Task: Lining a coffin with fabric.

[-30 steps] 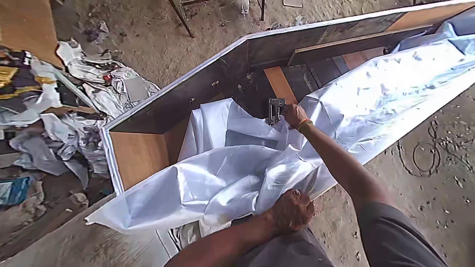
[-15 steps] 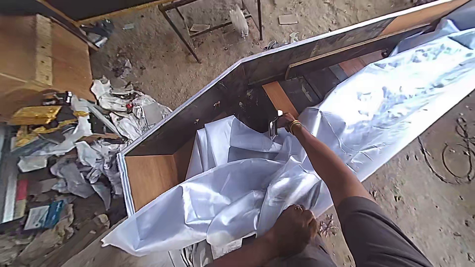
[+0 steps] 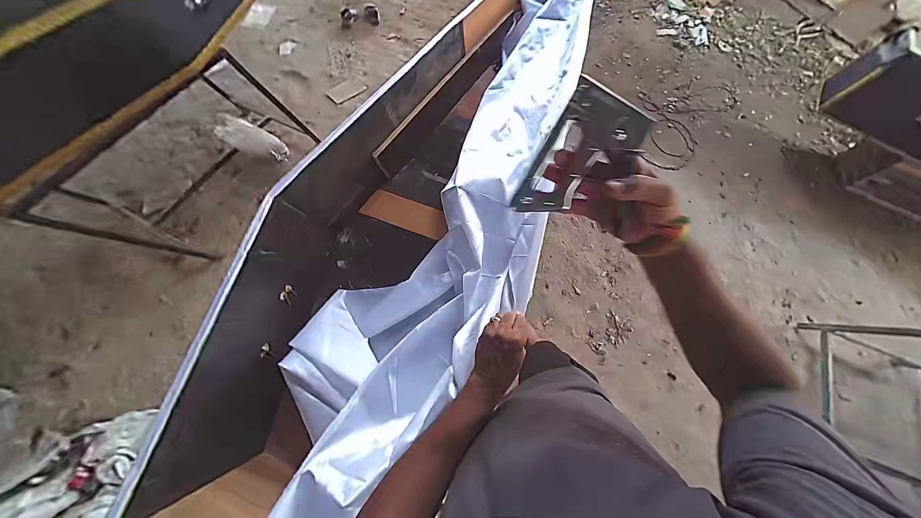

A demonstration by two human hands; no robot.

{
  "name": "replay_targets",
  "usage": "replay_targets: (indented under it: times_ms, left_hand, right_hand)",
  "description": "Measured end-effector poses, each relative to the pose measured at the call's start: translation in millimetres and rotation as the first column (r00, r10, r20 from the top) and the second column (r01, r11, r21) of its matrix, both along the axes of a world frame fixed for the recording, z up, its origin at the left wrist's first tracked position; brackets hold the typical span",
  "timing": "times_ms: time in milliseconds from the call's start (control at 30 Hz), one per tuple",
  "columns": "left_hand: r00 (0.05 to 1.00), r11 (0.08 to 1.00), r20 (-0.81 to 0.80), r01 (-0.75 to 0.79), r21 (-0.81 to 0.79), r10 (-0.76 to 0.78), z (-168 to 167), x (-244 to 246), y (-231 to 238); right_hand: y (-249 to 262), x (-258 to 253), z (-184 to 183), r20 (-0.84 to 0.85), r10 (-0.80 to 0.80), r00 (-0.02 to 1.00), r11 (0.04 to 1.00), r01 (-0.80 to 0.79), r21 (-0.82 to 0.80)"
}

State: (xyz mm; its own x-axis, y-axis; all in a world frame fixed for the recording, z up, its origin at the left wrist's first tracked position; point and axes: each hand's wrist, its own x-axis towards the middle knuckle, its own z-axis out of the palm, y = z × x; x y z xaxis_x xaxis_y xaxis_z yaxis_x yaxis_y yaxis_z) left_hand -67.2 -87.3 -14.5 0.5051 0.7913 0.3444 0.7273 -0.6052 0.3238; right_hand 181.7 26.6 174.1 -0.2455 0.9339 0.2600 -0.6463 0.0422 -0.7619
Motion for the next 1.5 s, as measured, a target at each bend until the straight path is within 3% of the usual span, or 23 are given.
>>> replay_targets:
  times_ms: [100,233,333,400,467,533,633,700,900,1300,1500]
  left_hand:
    - [1.0,0.999,-0.004,0.02,-0.027,-0.02,2.0,-2.8,0.7]
    - [0.998,0.999,-0.065,0.028,0.045,-0.025,0.8,1.7,1.2]
    - [0.987,0.995,-0.153,0.057,0.08,-0.045,6.0,6.5,1.1]
    - [0.979,0.994,-0.197,0.066,0.09,-0.047,10.8,10.0,0.9]
    - [0.973,0.994,-0.226,0.071,0.087,-0.05,13.9,12.0,1.5]
    - [0.968,0.995,-0.243,0.073,0.073,-0.054,16.1,13.5,1.2]
    - [0.967,0.994,-0.247,0.079,0.079,-0.058,14.5,13.2,1.2]
    - [0.97,0.994,-0.236,0.073,0.082,-0.052,11.8,12.2,1.2]
    - [0.985,0.991,-0.159,0.081,0.111,-0.063,4.3,7.2,1.8]
    - [0.989,0.993,-0.137,0.066,0.095,-0.052,3.5,7.7,1.1]
    - [0.988,0.993,-0.145,0.072,0.096,-0.058,4.0,6.7,1.5]
  right_hand:
    - [-59.5,50.5,-26.5,-0.025,-0.144,0.989,0.978,0.139,-0.154]
    - [-122.4,63.2,-106.6,-0.068,-0.386,0.92,0.861,0.333,-0.383]
    - [-149.8,53.0,-159.0,-0.153,-0.419,0.895,0.793,0.279,-0.541]
    - [-158.5,42.9,-174.7,-0.076,-0.363,0.929,0.757,0.246,-0.606]
    - [-159.3,32.3,-173.1,0.126,-0.231,0.965,0.743,0.259,-0.617]
    - [-154.4,25.3,-165.0,0.407,-0.016,0.913,0.8,0.256,-0.543]
    - [-137.9,20.2,-149.2,0.705,0.28,0.651,0.881,0.118,-0.458]
    - [-127.1,17.1,-145.1,0.797,0.361,0.484,0.902,0.037,-0.431]
    - [-96.8,8.9,-111.6,0.848,0.523,0.079,0.848,-0.149,-0.509]
    - [-60.7,-15.3,-103.7,0.836,0.523,-0.169,0.809,-0.21,-0.549]
    - [-54.4,-23.4,-98.0,0.842,0.421,-0.337,0.827,-0.238,-0.509]
